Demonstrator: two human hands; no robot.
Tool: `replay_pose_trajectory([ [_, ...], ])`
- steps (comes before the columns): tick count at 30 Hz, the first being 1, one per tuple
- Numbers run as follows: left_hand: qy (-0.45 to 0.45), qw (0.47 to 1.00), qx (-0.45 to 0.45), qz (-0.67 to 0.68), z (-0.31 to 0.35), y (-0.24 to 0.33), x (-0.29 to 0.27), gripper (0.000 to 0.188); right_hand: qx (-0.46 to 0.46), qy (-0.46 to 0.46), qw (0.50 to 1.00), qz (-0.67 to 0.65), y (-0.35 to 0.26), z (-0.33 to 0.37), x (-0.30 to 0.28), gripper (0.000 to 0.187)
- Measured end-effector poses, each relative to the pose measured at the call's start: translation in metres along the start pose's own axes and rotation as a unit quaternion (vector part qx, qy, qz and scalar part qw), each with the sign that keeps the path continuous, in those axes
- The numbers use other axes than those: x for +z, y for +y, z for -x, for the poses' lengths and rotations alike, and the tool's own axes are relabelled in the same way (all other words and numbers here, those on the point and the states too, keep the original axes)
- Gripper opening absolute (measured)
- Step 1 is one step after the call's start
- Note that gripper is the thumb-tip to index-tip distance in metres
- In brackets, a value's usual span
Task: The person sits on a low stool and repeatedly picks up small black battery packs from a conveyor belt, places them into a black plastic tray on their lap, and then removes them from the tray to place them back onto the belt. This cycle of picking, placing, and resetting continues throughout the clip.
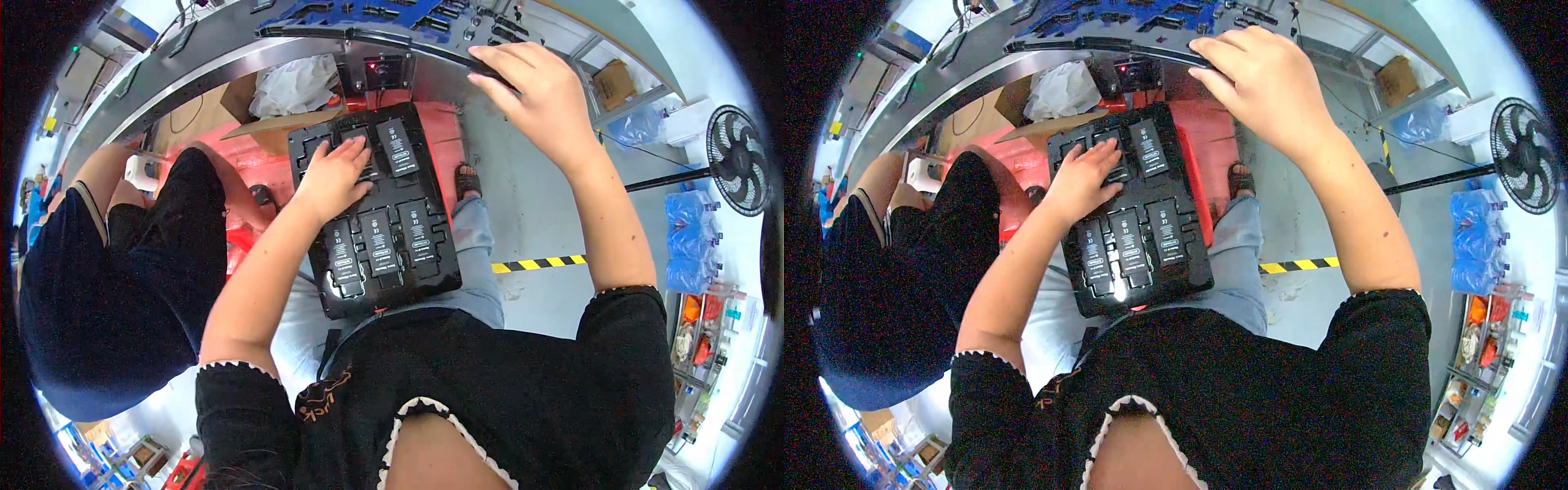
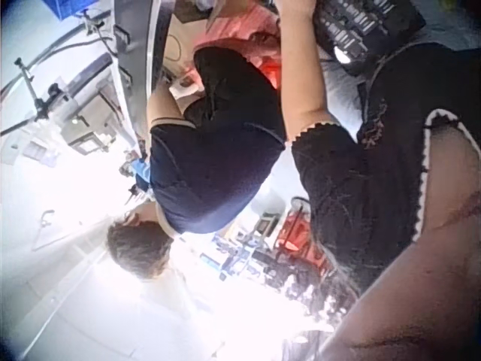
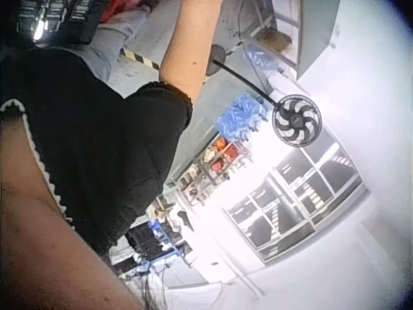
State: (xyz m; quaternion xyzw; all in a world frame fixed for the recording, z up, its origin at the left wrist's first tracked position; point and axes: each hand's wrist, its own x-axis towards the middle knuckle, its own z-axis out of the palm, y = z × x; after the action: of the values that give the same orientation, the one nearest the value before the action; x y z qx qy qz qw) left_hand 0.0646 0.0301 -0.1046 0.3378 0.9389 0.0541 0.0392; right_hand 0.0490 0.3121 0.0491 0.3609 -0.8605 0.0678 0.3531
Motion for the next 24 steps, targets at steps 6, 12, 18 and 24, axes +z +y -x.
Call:
replay_pose_trajectory([
  [6, 0.004, 0.993, 0.001, -0.118, 0.000, 0.026, -0.004, 0.059, 0.027, 0.006, 1.000, 0.014, -0.011, 0.010, -0.030, 0.023],
  [12, 0.050, 0.999, 0.008, -0.007, -0.037, 0.047, 0.011, 0.052, 0.066, -0.013, 0.998, -0.002, -0.030, 0.014, -0.049, 0.023],
  [18, 0.090, 0.991, 0.094, -0.022, -0.022, 0.027, 0.013, 0.051, 0.085, -0.048, 0.995, -0.026, -0.071, 0.008, -0.066, 0.025],
  [24, 0.229, 0.433, -0.112, 0.865, 0.052, 0.058, -0.035, 0.052, 0.114, -0.187, 0.965, -0.146, -0.177, 0.020, -0.048, 0.033],
])
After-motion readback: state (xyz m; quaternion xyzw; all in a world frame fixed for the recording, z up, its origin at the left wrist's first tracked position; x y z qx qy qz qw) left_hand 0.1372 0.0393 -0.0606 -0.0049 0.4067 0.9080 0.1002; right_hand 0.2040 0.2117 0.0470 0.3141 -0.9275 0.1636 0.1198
